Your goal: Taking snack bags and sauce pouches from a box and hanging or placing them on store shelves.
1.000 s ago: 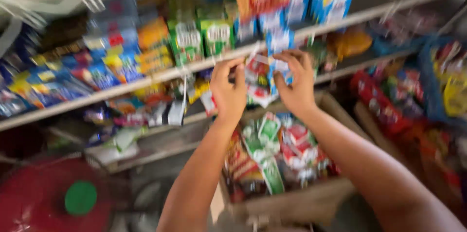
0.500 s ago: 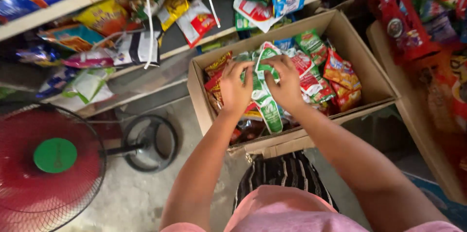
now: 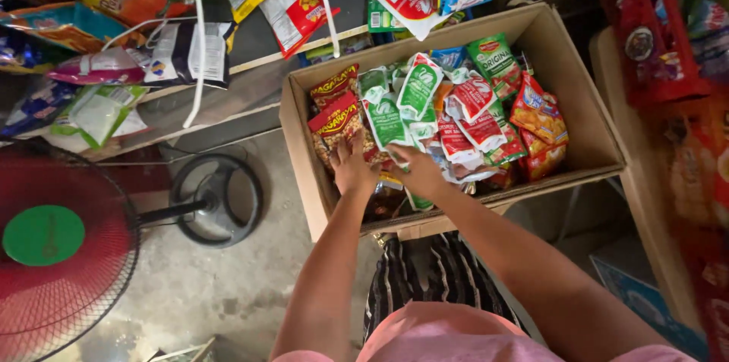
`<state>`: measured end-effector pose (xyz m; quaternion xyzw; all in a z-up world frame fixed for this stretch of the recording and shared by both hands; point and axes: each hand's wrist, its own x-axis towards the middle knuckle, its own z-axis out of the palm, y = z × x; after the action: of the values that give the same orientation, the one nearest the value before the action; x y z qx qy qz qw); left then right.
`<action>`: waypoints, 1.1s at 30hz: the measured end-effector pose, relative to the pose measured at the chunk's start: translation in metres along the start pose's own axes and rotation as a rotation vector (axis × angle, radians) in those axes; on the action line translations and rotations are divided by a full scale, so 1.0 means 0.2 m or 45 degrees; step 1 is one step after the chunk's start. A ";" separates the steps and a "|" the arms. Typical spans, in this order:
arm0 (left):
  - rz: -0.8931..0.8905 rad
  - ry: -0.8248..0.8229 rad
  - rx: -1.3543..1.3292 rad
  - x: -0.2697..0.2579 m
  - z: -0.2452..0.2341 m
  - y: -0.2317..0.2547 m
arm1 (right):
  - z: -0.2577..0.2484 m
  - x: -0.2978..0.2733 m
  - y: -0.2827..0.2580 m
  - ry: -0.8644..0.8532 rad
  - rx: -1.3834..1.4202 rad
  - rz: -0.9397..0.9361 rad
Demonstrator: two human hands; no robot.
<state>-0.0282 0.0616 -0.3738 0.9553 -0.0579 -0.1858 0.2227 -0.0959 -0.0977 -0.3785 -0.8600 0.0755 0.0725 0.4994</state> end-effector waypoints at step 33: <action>1.025 0.860 -0.146 -0.86 -0.40 0.63 | -0.62 -0.19 -0.42 -0.374 1.658 0.280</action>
<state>-0.1609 0.0155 -0.1940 0.8503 -0.3348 0.2298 0.3347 -0.1103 -0.1613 -0.2391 -0.3522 0.1222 0.1788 0.9105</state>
